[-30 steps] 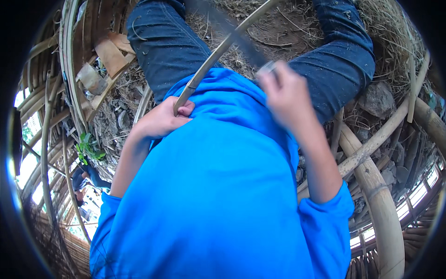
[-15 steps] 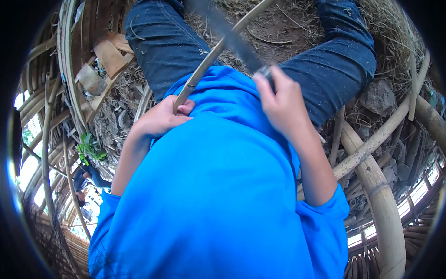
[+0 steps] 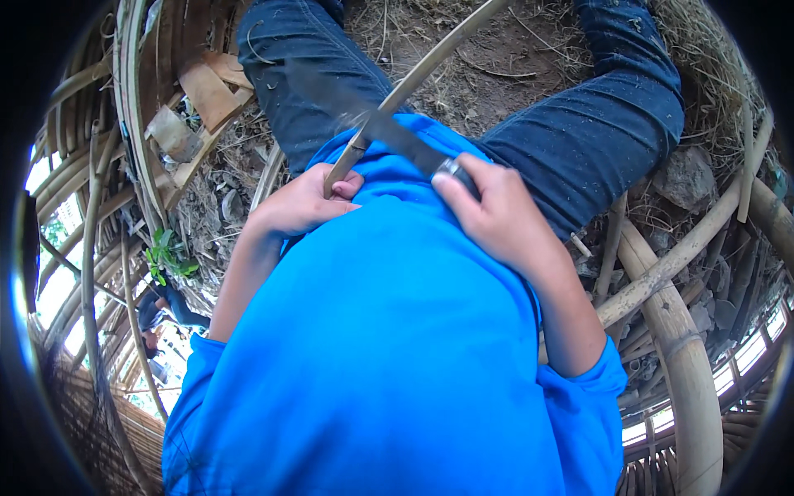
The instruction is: The person strips thin layers from a bamboo pole using a machete while sitting on the ground inside a bamboo structure. They hold the pole with one hand and shave along its length with the blade.
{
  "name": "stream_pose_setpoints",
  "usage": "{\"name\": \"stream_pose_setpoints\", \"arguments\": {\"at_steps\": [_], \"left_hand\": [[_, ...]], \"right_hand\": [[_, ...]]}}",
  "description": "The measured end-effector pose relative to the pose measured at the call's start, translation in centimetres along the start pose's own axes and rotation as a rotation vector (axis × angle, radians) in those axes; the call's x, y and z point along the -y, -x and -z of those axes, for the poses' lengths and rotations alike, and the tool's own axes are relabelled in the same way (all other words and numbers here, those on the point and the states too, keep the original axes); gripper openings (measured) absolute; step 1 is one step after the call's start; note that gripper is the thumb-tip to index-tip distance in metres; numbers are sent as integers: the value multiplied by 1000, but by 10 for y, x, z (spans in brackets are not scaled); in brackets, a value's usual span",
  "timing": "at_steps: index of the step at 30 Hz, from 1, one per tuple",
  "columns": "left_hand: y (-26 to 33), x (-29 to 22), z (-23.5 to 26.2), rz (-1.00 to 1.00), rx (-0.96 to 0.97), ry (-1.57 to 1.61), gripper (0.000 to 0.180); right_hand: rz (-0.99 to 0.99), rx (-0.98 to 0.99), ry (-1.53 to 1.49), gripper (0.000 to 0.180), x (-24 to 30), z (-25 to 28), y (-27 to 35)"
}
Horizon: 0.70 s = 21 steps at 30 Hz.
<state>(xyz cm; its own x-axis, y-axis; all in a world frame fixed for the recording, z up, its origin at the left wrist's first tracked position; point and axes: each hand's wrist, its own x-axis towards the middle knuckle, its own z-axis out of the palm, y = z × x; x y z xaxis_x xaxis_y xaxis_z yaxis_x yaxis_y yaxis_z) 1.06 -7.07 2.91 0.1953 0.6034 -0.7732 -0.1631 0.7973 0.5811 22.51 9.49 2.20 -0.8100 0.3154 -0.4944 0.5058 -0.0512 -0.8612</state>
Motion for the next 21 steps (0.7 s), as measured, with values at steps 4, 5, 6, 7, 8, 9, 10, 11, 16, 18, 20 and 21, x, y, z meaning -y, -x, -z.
{"name": "stream_pose_setpoints", "arguments": {"at_steps": [4,5,6,7,8,9,10,11,16,18,20,21], "left_hand": [[3,-2,2,3,17,16,42],[2,-2,1,4,17,17,42],[1,0,0,-3,18,26,42],[1,1,0,-9,19,32,42],[2,1,1,-8,17,32,42],[2,1,2,-2,24,37,42],[2,1,2,1,30,44,42],[2,2,1,0,29,46,42],[1,3,2,8,39,93,42],[2,6,-4,12,-6,99,42],[1,6,-4,11,-50,106,41],[2,6,0,6,-7,107,42]], "right_hand": [[-36,38,10,28,4,0,-2],[-14,37,-1,28,3,0,-2],[-14,38,-1,28,3,1,-2],[-14,48,-1,28,4,2,-2],[-13,57,-1,29,4,2,-2],[-21,85,-26,29,0,3,-4],[-21,86,-25,29,-1,3,-5],[-13,89,-28,29,-1,3,-5],[-112,64,-93,29,5,5,-6],[63,198,87,28,7,3,-4],[56,176,69,28,4,4,-7],[-13,142,-1,28,3,5,-9]]}}
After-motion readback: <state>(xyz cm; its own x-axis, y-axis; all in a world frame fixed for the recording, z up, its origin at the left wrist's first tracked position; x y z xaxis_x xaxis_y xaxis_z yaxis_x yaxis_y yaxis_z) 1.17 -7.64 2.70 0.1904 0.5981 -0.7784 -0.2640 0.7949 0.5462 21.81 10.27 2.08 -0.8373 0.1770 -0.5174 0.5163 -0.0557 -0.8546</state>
